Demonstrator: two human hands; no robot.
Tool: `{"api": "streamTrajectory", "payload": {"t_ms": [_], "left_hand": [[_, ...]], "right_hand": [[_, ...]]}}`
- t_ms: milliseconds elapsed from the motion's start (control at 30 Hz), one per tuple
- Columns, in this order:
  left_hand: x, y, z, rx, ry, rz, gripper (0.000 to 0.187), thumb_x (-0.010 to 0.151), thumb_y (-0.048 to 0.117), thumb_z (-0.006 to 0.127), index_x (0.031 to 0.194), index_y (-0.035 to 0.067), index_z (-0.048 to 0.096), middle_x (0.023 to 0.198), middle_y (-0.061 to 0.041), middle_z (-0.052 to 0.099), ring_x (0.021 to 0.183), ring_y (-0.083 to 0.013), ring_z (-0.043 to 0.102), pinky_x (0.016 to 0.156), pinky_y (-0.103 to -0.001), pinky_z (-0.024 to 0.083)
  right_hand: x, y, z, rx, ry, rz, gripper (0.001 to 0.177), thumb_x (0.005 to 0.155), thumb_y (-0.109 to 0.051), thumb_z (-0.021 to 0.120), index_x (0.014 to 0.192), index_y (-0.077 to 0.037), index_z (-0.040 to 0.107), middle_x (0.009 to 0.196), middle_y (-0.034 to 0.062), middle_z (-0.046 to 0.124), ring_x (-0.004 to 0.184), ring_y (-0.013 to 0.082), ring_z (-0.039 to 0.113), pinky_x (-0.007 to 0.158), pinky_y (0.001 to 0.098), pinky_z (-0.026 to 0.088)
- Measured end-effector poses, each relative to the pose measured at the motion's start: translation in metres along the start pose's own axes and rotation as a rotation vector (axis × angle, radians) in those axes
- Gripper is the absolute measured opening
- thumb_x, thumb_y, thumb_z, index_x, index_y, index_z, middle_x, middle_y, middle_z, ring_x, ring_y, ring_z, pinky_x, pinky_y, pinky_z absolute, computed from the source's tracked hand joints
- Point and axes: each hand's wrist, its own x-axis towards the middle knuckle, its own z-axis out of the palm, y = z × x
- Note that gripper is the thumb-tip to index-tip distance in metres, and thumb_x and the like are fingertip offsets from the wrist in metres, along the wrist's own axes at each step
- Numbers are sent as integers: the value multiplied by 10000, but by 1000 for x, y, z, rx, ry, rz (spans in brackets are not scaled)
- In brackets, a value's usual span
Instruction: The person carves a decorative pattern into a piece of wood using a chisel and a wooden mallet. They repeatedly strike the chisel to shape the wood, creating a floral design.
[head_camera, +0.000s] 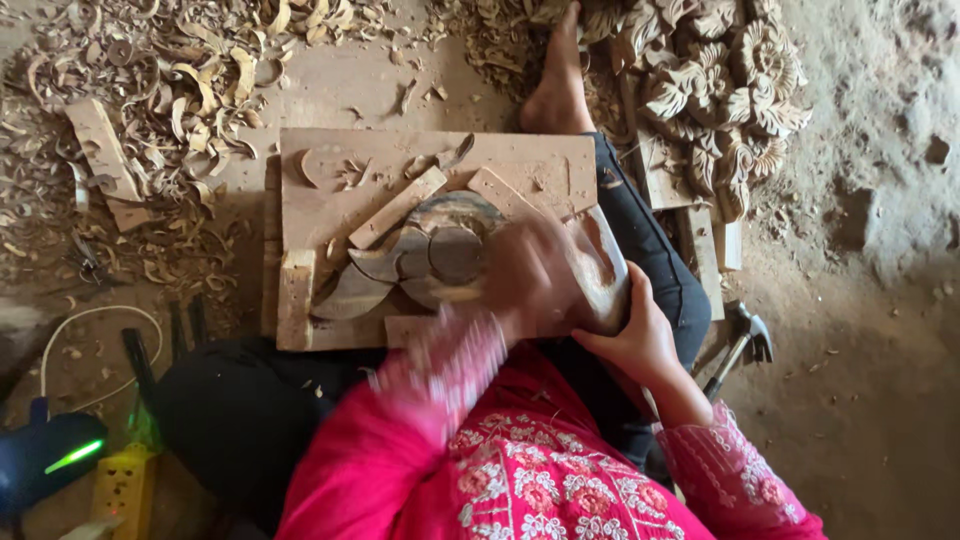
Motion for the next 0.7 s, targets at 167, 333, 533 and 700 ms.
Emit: {"api": "streamTrajectory", "payload": {"t_ms": [167, 333, 533, 700], "left_hand": [[-61, 25, 4, -311, -342, 148, 391, 866, 539, 725, 890, 151, 691, 836, -20, 613, 852, -242, 575, 887, -418, 381], [-47, 3, 3, -373, -291, 19, 381, 946, 541, 670, 793, 193, 684, 759, 32, 584, 794, -212, 562, 845, -406, 391], [-48, -8, 4, -468, -234, -16, 442, 985, 543, 607, 758, 166, 645, 726, 6, 593, 744, -223, 582, 781, -398, 409], [-42, -14, 11, -494, -122, -47, 465, 1047, 509, 561, 796, 127, 642, 773, -24, 627, 775, -254, 591, 753, -413, 417]], "right_hand": [[-5, 19, 3, -2, -67, 162, 1156, 604, -399, 901, 1582, -114, 354, 1256, 227, 670, 1193, 348, 654, 993, 411, 514], [-3, 18, 1, 202, -14, 54, 1142, 583, -350, 954, 1528, -64, 380, 1299, 178, 651, 1209, 250, 622, 1014, 378, 497], [-25, 3, -23, 246, 69, 9, 1204, 555, -204, 942, 1579, -38, 330, 1404, 184, 577, 1280, 254, 576, 1075, 373, 467], [-43, -31, -70, 345, 160, -119, 1313, 563, -107, 905, 1660, -30, 186, 1577, 188, 431, 1393, 294, 494, 1130, 406, 442]]}}
